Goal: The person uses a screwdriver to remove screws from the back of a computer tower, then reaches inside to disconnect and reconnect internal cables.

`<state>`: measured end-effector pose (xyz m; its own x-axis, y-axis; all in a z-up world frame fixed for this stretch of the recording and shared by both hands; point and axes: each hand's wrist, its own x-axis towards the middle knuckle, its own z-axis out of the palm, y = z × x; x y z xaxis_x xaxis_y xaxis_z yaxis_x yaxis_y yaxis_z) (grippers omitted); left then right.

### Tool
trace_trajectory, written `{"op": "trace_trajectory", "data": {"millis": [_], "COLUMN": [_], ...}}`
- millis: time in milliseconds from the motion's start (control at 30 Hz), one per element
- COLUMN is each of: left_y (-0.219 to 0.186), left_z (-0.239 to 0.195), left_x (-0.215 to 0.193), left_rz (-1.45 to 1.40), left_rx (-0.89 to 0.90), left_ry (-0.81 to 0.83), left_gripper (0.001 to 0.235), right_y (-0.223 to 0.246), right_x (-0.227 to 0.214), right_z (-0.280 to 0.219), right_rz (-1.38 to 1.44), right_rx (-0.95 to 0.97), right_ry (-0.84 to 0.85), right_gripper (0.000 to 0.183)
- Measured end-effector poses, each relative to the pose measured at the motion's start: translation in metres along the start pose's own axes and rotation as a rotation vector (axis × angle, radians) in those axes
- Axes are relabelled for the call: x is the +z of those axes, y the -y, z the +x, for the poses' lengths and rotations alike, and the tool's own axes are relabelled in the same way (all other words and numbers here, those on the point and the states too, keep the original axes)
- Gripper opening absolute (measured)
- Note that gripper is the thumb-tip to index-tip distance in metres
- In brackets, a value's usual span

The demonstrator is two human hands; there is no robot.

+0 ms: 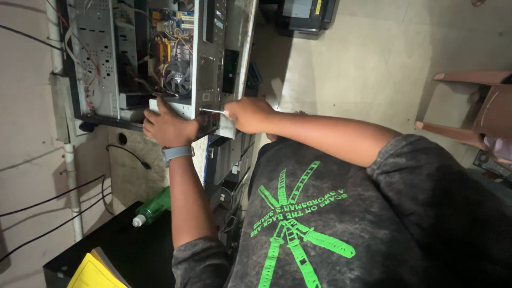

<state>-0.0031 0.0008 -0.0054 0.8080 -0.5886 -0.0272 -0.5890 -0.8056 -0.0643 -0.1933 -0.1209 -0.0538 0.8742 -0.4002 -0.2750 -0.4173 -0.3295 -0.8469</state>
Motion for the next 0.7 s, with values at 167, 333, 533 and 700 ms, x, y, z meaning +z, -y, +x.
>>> {"op": "trace_trajectory", "data": {"millis": [167,333,533,700], "left_y": [0.000,-0.002,-0.002,-0.005], "left_z": [-0.002,0.000,-0.002,-0.002], "left_x": [-0.001,-0.002,-0.004,-0.008], "left_rz": [-0.029,-0.016,-0.037,-0.025], "left_rx": [0.005,0.012,-0.010,-0.003], "left_ry": [0.011,-0.005,0.025,0.019], "left_gripper": [0.125,0.125,0.125,0.124], "right_y": [-0.002,-0.004,-0.008,-0.010], "right_x": [0.002,0.010,0.016,0.008], "right_z": [0.005,0.003,0.019,0.018], "right_rz": [0.067,0.084,0.014,0.180], "right_rx": [0.014,-0.098,-0.094,-0.135], "right_ry": [0.025,-0.061,0.024,-0.072], "right_gripper": [0.024,0.021,0.021,0.026]}}
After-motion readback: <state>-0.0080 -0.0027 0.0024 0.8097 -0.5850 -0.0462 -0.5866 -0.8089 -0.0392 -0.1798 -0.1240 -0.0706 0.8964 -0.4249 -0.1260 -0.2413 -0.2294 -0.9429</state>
